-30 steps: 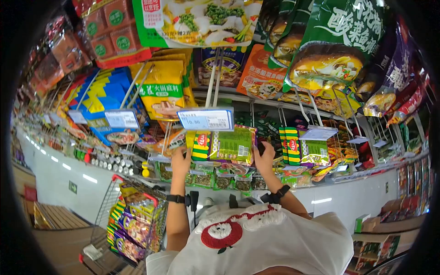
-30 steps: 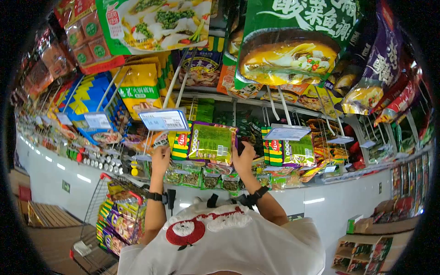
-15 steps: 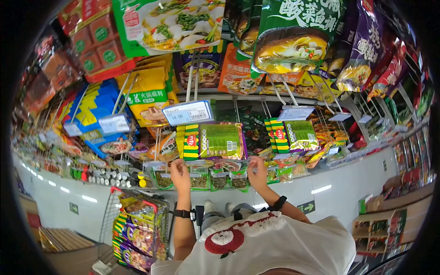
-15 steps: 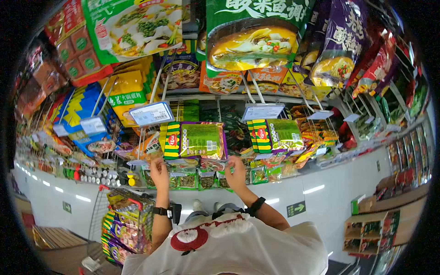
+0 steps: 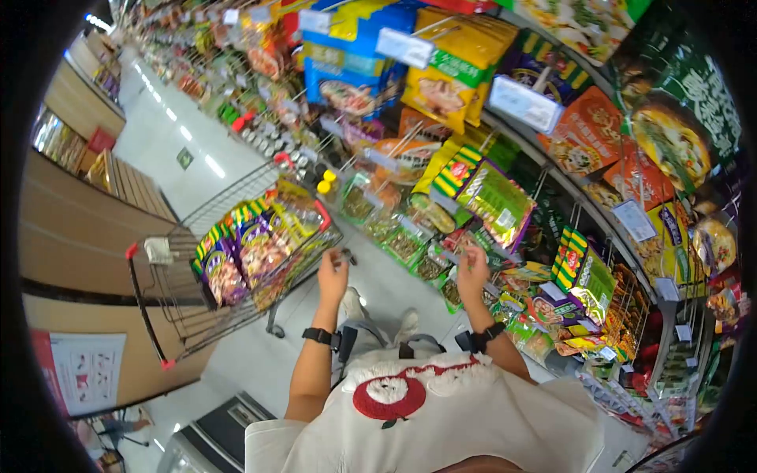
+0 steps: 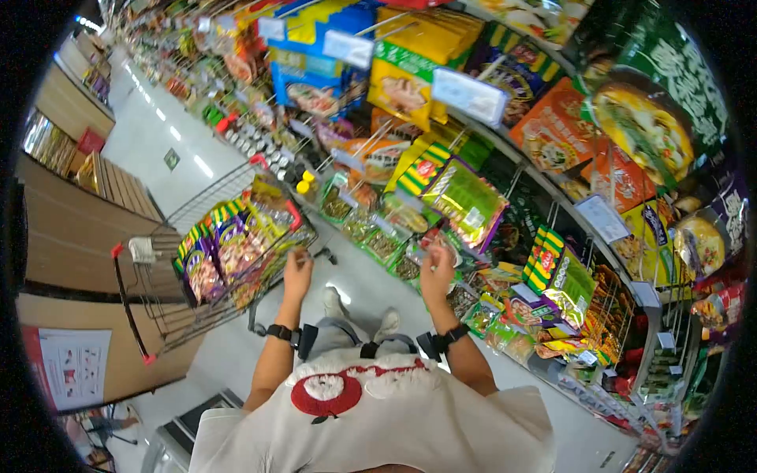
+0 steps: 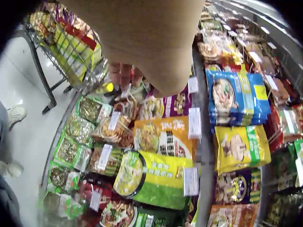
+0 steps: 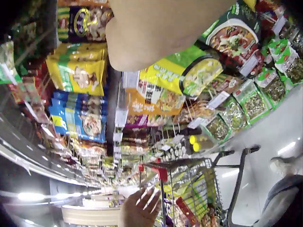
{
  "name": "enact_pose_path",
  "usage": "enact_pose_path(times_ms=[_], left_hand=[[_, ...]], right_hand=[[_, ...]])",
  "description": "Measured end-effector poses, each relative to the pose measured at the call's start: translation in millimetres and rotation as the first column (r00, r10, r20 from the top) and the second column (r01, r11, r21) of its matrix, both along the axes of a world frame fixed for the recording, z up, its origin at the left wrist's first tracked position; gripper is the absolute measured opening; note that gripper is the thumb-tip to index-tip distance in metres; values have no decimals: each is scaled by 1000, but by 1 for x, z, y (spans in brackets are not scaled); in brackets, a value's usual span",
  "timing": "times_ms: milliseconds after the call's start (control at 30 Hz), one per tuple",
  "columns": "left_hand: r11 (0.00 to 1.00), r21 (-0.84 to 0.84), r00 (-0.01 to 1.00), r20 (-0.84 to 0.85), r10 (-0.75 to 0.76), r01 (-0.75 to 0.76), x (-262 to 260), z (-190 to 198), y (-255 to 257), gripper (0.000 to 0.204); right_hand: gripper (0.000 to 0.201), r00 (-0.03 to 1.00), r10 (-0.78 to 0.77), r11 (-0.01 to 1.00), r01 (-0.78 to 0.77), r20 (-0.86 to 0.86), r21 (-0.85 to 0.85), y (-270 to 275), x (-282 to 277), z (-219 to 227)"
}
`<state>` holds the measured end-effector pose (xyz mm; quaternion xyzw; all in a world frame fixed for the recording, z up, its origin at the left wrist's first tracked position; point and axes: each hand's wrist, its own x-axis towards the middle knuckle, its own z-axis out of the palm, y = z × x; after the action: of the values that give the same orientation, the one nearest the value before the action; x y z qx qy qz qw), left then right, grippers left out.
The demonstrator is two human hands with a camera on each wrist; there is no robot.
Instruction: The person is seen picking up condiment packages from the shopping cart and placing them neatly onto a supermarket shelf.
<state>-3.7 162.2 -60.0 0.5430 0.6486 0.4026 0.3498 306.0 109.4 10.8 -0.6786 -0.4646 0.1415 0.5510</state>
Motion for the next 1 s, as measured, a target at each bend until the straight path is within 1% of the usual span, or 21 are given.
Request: enact_pose_path(times_ms=[67, 133, 167, 233, 300, 367, 433, 500, 533, 567, 600, 667, 733, 800, 867, 900, 967, 1000], left_hand=[[998, -1, 998, 0, 65, -65, -27, 15, -2, 31], [991, 17, 990, 43, 132, -133, -49, 30, -4, 27], [987, 36, 986, 56, 155, -157, -64, 36, -3, 26], [979, 80, 981, 62, 182, -186, -97, 45, 2, 24], [973, 114, 980, 47, 194, -199, -140, 48, 9, 25], [969, 119, 976, 4, 218, -217, -191, 46, 20, 26], [968, 33, 969, -3, 249, -248, -238, 30, 27, 26], [965, -75, 966, 46, 256, -252, -272, 3, 30, 26], [959, -151, 969, 30, 247, -240, -285, -2, 29, 26], [948, -229, 973, 11, 230, -221, -299, -7, 29, 26], [920, -353, 979, 46, 198, -169, -310, -26, 31, 27], [922, -364, 986, 48, 161, -133, -318, -70, 31, 30], [925, -361, 980, 105, 168, -120, -317, -87, 32, 28], [896, -441, 921, 329, 207, -43, -313, -104, 42, 22], [845, -532, 817, 511, 267, 57, -305, -98, 51, 19], [806, -580, 754, 581, 306, 120, -300, -87, 54, 18], [784, -604, 758, 576, 305, 144, -292, -97, 63, 21], [785, -601, 764, 575, 294, 151, -288, -102, 68, 22]], right_hand=[[12, 988, 145, 989, -147, -46, -29, 14, -30, -10], [12, 949, 283, 943, -302, -141, -139, 30, -62, -20], [12, 927, 342, 908, -369, -155, -200, 37, -79, -22], [11, 881, 446, 844, -473, -160, -253, 58, -119, -26], [11, 844, 521, 805, -536, -130, -254, 78, -162, -43], [12, 810, 579, 770, -581, -92, -264, 97, -209, -65], [14, 735, 670, 695, -669, -99, -263, 111, -260, -63], [16, 647, 762, 612, -738, -39, -283, 126, -303, -51], [16, 616, 786, 596, -738, 45, -315, 133, -322, -50], [17, 611, 788, 597, -726, 80, -341, 138, -339, -50], [18, 603, 789, 598, -713, 115, -366, 143, -356, -50], [21, 627, 770, 608, -668, 115, -428, 149, -377, -52], [24, 616, 776, 586, -629, 132, -512, 152, -394, -53], [28, 565, 806, 548, -601, 176, -582, 159, -405, -57], [33, 487, 844, 504, -581, 223, -639, 166, -408, -70], [34, 474, 860, 460, -558, 190, -690, 169, -409, -73], [36, 447, 886, 366, -516, 121, -774, 180, -413, -79], [35, 462, 879, 371, -506, 118, -778, 186, -417, -82]])
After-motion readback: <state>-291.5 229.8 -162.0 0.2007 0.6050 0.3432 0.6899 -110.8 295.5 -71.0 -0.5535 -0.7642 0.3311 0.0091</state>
